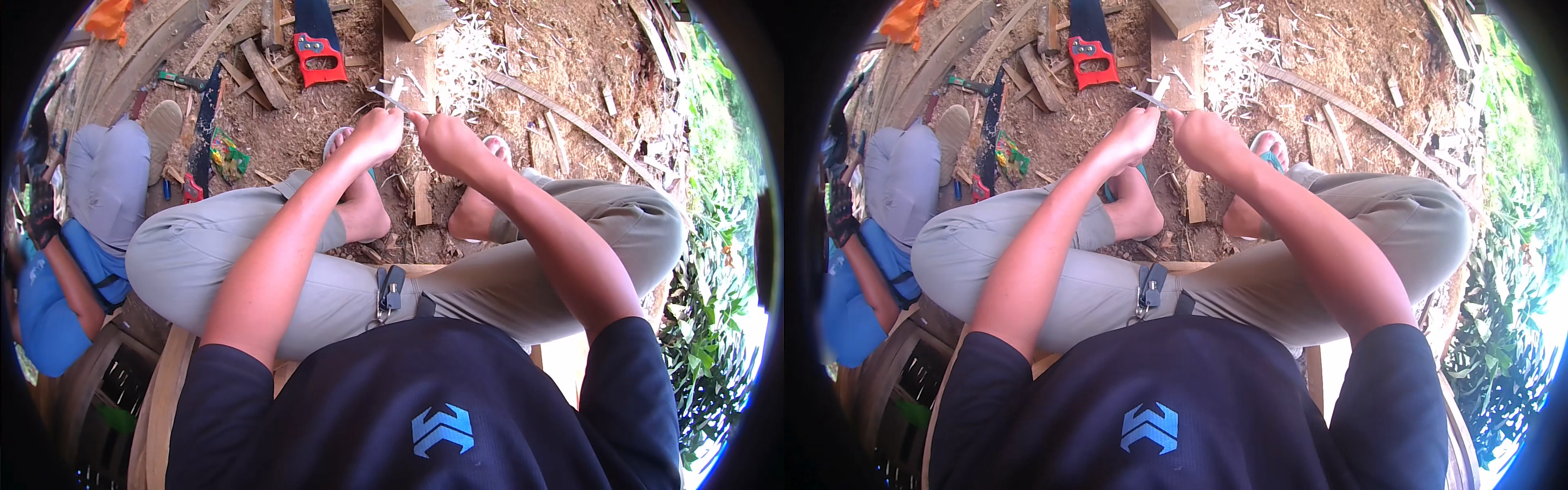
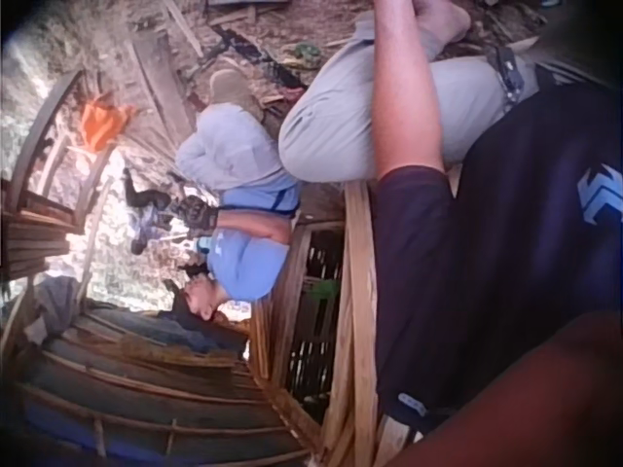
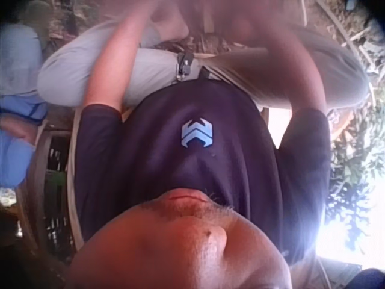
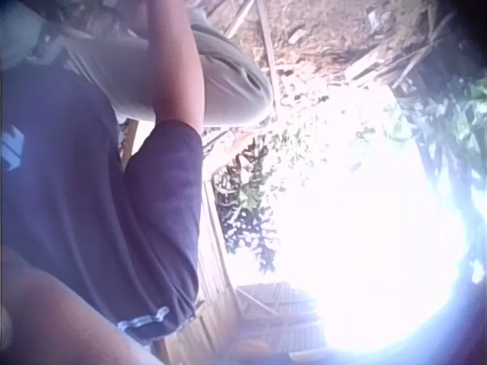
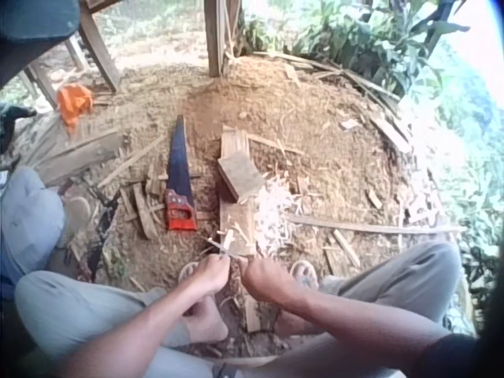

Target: The person sits on the ground and uses a curved knife to shave thin strips from a small piece of wood. They repeatedly scrape the blade along the wood, producing wood shavings that accumulate on the ground. The person occasionally pauses to inspect the wood piece.

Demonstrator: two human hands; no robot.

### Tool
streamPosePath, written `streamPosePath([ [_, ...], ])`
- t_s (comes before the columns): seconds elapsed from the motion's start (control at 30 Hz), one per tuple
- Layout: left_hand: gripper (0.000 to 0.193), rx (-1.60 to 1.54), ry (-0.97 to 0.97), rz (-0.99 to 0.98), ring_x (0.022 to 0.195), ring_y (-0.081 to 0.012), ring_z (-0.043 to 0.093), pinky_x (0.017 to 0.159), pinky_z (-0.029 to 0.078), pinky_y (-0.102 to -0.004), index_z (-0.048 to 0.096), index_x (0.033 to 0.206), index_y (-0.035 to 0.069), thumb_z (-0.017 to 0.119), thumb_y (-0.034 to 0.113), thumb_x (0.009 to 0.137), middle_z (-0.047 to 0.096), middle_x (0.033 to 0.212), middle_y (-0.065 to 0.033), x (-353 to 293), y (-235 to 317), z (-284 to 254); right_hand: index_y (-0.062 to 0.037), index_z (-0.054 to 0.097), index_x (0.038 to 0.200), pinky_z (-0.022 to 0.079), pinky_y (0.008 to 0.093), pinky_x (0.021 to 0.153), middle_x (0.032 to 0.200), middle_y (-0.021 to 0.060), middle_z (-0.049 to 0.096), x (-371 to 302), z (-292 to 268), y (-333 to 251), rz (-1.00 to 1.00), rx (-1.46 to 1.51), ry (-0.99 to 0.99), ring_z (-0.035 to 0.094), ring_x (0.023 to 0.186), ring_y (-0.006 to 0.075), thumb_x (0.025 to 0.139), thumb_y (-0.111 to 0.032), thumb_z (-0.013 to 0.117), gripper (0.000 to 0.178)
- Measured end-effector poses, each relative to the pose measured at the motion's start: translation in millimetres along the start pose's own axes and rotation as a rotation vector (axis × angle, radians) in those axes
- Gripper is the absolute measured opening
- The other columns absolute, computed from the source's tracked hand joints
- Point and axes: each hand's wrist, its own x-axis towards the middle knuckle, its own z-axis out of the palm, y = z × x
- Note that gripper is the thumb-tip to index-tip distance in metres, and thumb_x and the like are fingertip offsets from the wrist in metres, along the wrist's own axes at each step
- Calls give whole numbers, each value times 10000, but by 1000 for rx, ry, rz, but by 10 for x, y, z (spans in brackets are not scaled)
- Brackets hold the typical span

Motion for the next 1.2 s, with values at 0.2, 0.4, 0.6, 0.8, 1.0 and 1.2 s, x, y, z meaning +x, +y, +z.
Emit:
streamPosePath([
  [0.2,551,-85,-50,-60,517,-339,602,604,495,-445,567,690,-117,298,292,943,560,550,-228,-47,77,-7,66,584,873,470,414,443,538,143,507,-79,-93,-97,133,65,-49,558,473,328,1003,-212,398,359],
  [0.4,525,-15,1,180,420,-282,531,471,440,-426,544,716,-108,306,296,952,530,526,-184,100,-173,2,38,615,710,517,455,530,602,212,594,19,-163,-209,419,278,-130,620,548,394,1008,-342,372,540],
  [0.6,507,-214,-71,-99,386,-237,489,396,383,-405,533,693,-67,302,303,953,507,514,-122,31,-99,-76,4,646,686,525,471,571,651,235,630,124,-229,-227,545,375,-81,649,610,392,995,-398,380,573],
  [0.8,492,-73,-20,26,383,-234,486,380,380,-392,537,679,-55,317,300,938,499,509,-97,39,-74,-11,-15,666,796,549,434,618,730,200,665,288,-126,145,625,295,-166,676,703,354,1011,-383,322,548],
  [1.0,477,-118,-84,-69,389,-225,469,395,383,-392,539,706,-58,318,290,947,495,520,-106,-39,78,-45,15,617,821,478,405,534,658,154,574,72,105,96,336,191,-67,588,588,301,994,-291,376,426],
  [1.2,472,165,9,91,829,-430,619,772,483,-485,589,852,-110,311,259,947,612,832,-303,16,-55,-32,15,640,840,508,408,587,713,180,616,38,-202,-159,359,200,-179,635,669,316,1005,-342,352,487],
])
